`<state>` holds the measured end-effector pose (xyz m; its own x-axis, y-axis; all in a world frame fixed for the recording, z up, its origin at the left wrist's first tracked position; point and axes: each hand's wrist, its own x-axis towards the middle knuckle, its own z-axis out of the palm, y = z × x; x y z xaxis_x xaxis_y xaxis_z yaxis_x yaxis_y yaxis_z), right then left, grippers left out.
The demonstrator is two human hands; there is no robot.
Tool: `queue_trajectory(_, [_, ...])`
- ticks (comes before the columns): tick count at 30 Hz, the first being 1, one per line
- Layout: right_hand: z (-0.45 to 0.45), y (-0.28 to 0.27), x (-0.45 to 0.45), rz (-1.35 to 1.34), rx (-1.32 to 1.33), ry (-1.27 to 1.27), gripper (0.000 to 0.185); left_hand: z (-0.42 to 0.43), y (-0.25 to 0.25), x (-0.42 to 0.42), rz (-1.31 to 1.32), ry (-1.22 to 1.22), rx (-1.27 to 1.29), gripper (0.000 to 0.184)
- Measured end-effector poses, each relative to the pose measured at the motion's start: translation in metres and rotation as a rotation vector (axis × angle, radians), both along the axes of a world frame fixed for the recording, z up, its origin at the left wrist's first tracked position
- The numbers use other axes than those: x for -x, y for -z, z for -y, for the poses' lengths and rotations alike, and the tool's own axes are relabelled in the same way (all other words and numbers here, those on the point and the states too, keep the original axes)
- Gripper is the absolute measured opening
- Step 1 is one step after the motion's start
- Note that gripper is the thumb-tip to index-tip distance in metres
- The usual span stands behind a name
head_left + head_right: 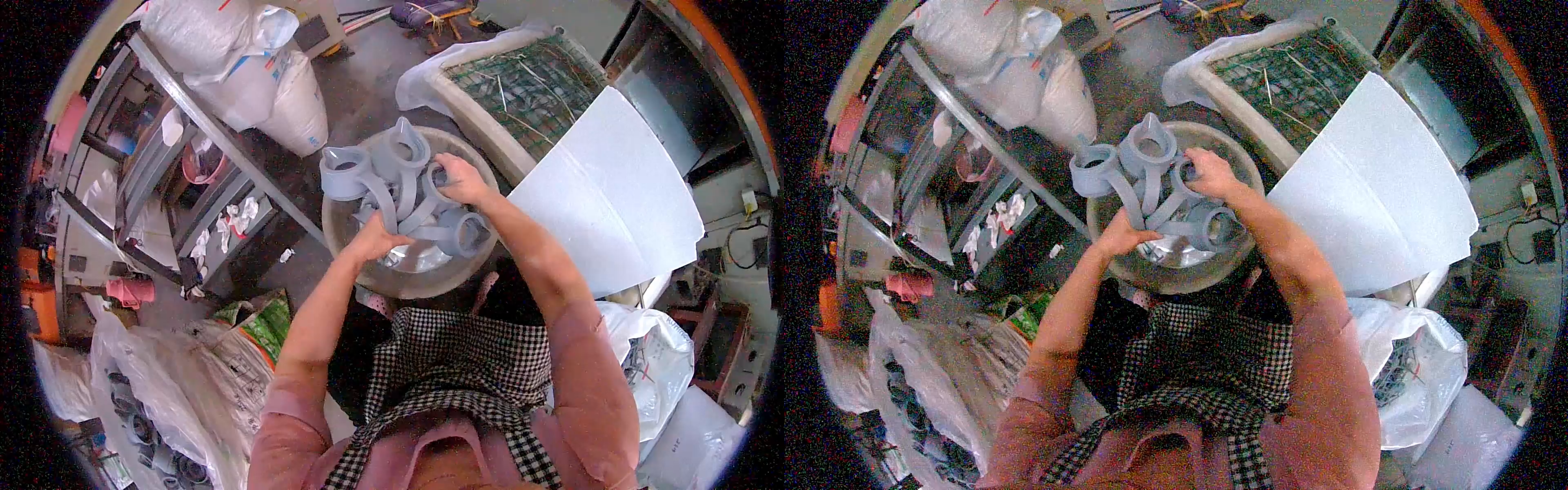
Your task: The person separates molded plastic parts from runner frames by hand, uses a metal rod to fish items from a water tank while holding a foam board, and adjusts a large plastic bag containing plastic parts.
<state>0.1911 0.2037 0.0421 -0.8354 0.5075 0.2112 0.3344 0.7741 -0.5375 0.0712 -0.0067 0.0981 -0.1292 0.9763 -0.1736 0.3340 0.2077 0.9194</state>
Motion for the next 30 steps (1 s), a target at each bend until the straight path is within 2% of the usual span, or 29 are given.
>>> queue_trajectory(2, [0.001, -0.008, 0.000, 0.100, -0.049, 0.040, 0.048, -0.003, 0.002, -0.005, 0.004, 0.005, 0.003, 0.065])
queue_trajectory(4, [0.006, -0.006, -0.001, 0.265, -0.002, 0.085, 0.048, -0.003, 0.016, -0.010, -0.233, 0.031, 0.018, 0.061])
queue_trajectory(5, [0.009, -0.004, -0.003, 0.271, 0.000, 0.076, 0.048, 0.000, 0.023, -0.009, -0.227, 0.022, 0.022, 0.061])
queue_trajectory(7, [-0.002, 0.005, -0.002, 0.110, 0.003, 0.030, 0.050, -0.009, 0.025, -0.001, -0.156, 0.058, -0.066, 0.059])
queue_trajectory(8, [-0.019, 0.021, 0.004, 0.081, 0.297, -0.032, 0.069, -0.009, 0.028, 0.001, -0.156, 0.051, -0.068, 0.059])
queue_trajectory(9, [-0.022, 0.018, 0.000, 0.082, 0.295, -0.040, 0.069, -0.009, 0.031, 0.004, -0.144, 0.034, -0.042, 0.059])
queue_trajectory(11, [-0.030, 0.007, -0.007, 0.023, 0.370, 0.046, 0.092, -0.013, 0.032, 0.008, -0.130, 0.004, -0.020, 0.058])
queue_trajectory(13, [-0.045, 0.009, -0.018, -0.042, 0.418, 0.004, 0.104, -0.012, 0.033, 0.007, -0.161, -0.004, -0.011, 0.057])
queue_trajectory(14, [-0.045, 0.011, -0.022, -0.038, 0.366, 0.112, 0.098, -0.010, 0.037, 0.006, -0.159, -0.008, -0.008, 0.057])
queue_trajectory(15, [-0.049, 0.012, -0.025, -0.038, 0.304, 0.216, 0.093, -0.012, 0.038, 0.006, -0.187, -0.064, -0.109, 0.056])
queue_trajectory(16, [-0.052, 0.012, -0.027, -0.039, 0.297, 0.203, 0.093, -0.013, 0.039, 0.008, -0.217, -0.127, -0.212, 0.054])
queue_trajectory(18, [-0.049, 0.015, -0.024, -0.072, 0.163, 0.375, 0.077, -0.015, 0.036, 0.010, -0.210, -0.163, -0.201, 0.055])
queue_trajectory(19, [-0.045, 0.008, -0.024, -0.052, 0.185, 0.351, 0.063, -0.015, 0.028, 0.010, -0.200, -0.187, -0.187, 0.056])
queue_trajectory(20, [-0.039, 0.003, -0.023, -0.128, 0.178, 0.322, 0.057, -0.014, 0.019, 0.009, -0.126, -0.260, -0.088, 0.055])
queue_trajectory(22, [-0.028, -0.008, -0.024, -0.203, 0.135, 0.283, 0.049, -0.023, 0.059, 0.022, -0.352, -0.305, -0.265, 0.053])
queue_trajectory(23, [-0.022, -0.020, -0.021, -0.219, 0.167, 0.213, 0.049, -0.020, 0.048, 0.021, -0.092, -0.404, -0.318, 0.050])
queue_trajectory(24, [-0.031, -0.002, -0.009, -0.196, 0.230, 0.193, 0.047, -0.008, 0.014, 0.015, 0.125, -0.514, -0.218, 0.051])
queue_trajectory(26, [0.001, -0.028, -0.013, -0.214, 0.427, 0.132, 0.037, 0.010, -0.006, 0.026, 0.150, -0.748, -0.005, 0.054])
queue_trajectory(27, [-0.015, 0.008, -0.005, -0.193, 0.123, 0.055, 0.034, 0.017, -0.016, 0.031, 0.178, -0.863, 0.097, 0.055])
queue_trajectory(28, [-0.026, 0.016, -0.006, -0.087, 0.144, -0.071, 0.031, 0.036, -0.038, 0.030, 0.179, -0.909, 0.130, 0.054])
queue_trajectory(29, [-0.029, 0.028, -0.004, -0.099, 0.266, -0.128, 0.028, 0.066, -0.066, 0.024, 0.159, -0.932, 0.131, 0.053])
queue_trajectory(30, [-0.039, 0.021, -0.008, 0.094, 0.211, -0.162, 0.028, 0.089, -0.091, 0.023, 0.165, -0.950, 0.118, 0.052])
